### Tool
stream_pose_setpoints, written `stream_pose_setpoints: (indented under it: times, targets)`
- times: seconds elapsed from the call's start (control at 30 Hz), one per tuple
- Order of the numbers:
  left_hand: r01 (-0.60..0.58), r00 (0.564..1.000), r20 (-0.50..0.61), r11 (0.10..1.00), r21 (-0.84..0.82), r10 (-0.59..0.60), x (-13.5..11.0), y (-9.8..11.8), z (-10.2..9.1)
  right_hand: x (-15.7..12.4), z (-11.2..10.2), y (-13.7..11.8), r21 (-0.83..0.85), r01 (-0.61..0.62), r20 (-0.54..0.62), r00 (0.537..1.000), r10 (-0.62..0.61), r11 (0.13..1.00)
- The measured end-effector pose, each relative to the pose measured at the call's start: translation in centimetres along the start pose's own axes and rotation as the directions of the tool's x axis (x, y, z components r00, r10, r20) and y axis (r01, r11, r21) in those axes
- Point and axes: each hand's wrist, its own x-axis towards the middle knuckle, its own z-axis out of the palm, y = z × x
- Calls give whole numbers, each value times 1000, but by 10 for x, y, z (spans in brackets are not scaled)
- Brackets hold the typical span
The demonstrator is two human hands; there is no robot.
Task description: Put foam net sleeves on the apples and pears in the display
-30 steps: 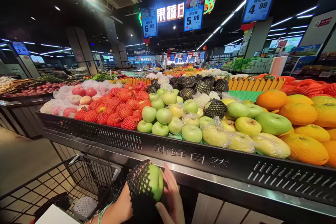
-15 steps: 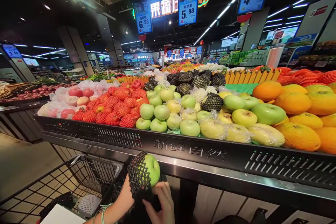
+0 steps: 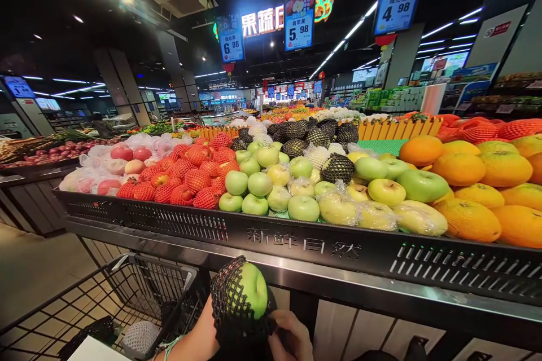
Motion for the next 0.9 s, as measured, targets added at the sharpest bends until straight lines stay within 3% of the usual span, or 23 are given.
stream_pose_setpoints:
  times: [0.1,0.17,0.23,0.3,0.37,0.43,0.47,0.57,0.63,0.73,0.83,0.9]
  targets:
    - [-16,998,-61,999,-41,14,2,-2,-3,0,9,-16,93,-28,194,981,9,995]
    - [-18,993,-119,995,-95,7,8,-4,-3,7,10,-29,24,-118,372,923,101,993]
    - [12,989,-147,990,-142,-33,13,-5,-2,13,9,-37,-44,-197,465,864,194,979]
    - [33,985,-162,989,-141,-56,16,-6,1,14,8,-38,-67,-267,398,876,272,961]
    - [12,988,-157,999,-38,-17,14,-7,1,8,10,-32,-40,-348,151,924,350,937]
    - [-62,991,-106,983,174,82,10,-8,-1,-3,15,-23,22,-446,-64,892,446,895]
    - [-100,990,-73,958,269,124,8,-9,-2,-9,19,-19,68,-509,-83,854,513,858]
    - [-183,979,12,843,506,205,7,-8,-5,-23,32,-14,225,-668,103,740,664,709]
    - [-228,969,77,737,636,234,9,-4,-1,-26,40,-15,294,-680,215,732,647,671]
    - [-294,956,232,610,736,181,7,12,11,-21,42,-12,319,-707,240,705,668,631]
    - [-246,931,363,679,692,-33,1,36,17,-13,28,1,336,-775,231,618,751,535]
    - [-143,903,401,770,622,-156,-2,48,12,-12,15,12,354,-769,209,619,757,532]
